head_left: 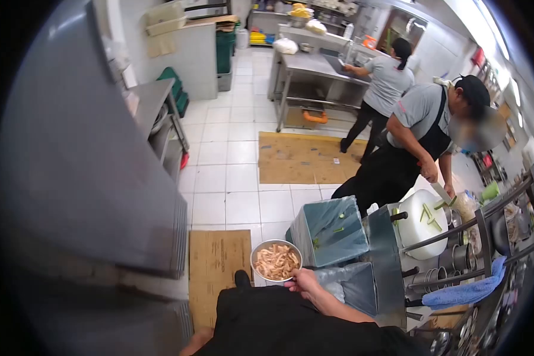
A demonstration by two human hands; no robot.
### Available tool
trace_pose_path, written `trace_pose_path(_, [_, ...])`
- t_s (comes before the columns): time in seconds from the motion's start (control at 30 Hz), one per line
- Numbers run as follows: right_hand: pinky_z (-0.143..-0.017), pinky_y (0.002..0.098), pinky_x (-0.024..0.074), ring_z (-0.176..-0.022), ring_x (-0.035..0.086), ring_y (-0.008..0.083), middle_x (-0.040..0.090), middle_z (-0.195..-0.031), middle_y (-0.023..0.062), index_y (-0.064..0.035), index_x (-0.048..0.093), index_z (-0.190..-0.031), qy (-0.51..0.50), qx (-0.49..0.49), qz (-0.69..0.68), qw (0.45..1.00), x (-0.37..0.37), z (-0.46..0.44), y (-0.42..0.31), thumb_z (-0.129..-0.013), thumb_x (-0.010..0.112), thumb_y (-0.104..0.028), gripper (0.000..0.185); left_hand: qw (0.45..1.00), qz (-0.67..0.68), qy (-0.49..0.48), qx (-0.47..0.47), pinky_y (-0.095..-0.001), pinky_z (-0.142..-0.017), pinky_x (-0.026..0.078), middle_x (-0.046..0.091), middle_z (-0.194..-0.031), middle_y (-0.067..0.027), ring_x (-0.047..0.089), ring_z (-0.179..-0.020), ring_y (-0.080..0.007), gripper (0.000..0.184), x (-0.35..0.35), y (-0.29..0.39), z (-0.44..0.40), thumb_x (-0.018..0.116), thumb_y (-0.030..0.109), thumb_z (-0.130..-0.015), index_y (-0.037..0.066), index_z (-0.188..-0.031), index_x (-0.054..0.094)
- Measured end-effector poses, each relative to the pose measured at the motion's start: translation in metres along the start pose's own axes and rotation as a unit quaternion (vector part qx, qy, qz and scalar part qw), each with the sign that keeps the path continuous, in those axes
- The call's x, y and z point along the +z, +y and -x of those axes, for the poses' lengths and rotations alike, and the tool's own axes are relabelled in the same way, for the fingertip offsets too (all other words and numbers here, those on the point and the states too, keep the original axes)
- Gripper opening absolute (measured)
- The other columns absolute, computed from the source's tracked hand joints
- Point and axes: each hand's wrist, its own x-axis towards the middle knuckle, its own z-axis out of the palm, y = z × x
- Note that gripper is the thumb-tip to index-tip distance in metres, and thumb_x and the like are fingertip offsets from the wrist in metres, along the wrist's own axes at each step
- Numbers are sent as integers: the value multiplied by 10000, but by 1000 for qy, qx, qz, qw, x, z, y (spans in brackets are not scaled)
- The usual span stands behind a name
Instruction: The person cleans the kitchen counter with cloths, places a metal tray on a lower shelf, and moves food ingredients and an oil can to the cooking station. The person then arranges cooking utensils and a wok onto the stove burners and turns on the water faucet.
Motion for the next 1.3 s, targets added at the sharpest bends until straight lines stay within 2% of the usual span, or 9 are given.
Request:
trace_pose_path(0.1, [-405,241,505,-570,656,171,653,-779,118,20,557,-979,-20,-46,-46,998,31,-12,-59,-844,546,-74,165,991,-96,91,1,-415,-762,513,666,-1041,-183,651,-916,-358,270,-142,62,-57,513,209,-821,64,-958,695])
trace_pose_path(0.17, [-402,241,501,-557,650,174,661,-788,136,31,557,-966,-21,-73,-73,994,44,-31,-92,-831,550,-63,165,968,84,236,22,-421,-788,508,674,-1017,-188,649,-934,-363,255,-231,111,-89,552,179,-770,62,-944,699])
trace_pose_path(0.2, [-400,242,500,-555,650,177,660,-783,137,33,557,-960,-20,-82,-89,992,47,-43,-108,-827,549,-59,163,936,128,321,66,-408,-562,469,639,-661,-149,623,-612,-243,218,-265,141,-103,555,175,-788,-2,-734,671])
trace_pose_path(0.23, [-399,242,498,-553,650,179,658,-779,138,35,558,-955,-18,-91,-104,990,49,-56,-124,-823,548,-56,160,951,142,272,27,-390,-829,498,678,-993,-184,644,-956,-323,271,-311,194,-86,604,237,-761,50,-934,694])
trace_pose_path(0.4, [-374,247,463,-533,636,175,609,-710,83,5,571,-917,56,-63,-116,990,54,-131,-195,-824,549,-62,116,917,122,344,164,-370,-801,505,689,-937,-168,657,-913,-285,276,-410,359,-125,607,254,-782,63,-966,687])
trace_pose_path(0.83, [-390,252,473,-550,651,188,637,-732,106,30,579,-937,87,-136,-180,970,34,-289,-451,-809,530,-58,163,993,-46,-1,110,-422,-562,481,661,-890,-128,622,-685,-244,269,-456,480,-197,562,266,-900,65,-1060,642])
trace_pose_path(1.07, [-408,249,478,-546,645,182,640,-733,108,22,573,-942,103,-107,-189,971,19,-396,-553,-821,514,-53,154,825,-483,-34,291,-432,-523,493,636,-808,-136,631,-649,-266,260,-537,580,-311,550,238,-905,31,-1046,619])
trace_pose_path(1.13, [-398,262,482,-554,652,201,625,-745,112,27,567,-933,126,-74,-196,970,13,-419,-581,-823,517,-46,142,937,-280,-50,204,-415,-523,500,639,-783,-124,643,-657,-246,273,-559,642,-335,547,251,-903,30,-1050,612])
trace_pose_path(1.3, [-376,277,492,-546,660,225,615,-725,121,48,550,-944,205,-51,-225,951,-18,-453,-650,-820,518,-33,152,994,-68,-2,81,-388,-611,531,686,-853,-158,668,-708,-243,313,-618,845,-401,564,301,-877,10,-917,674])
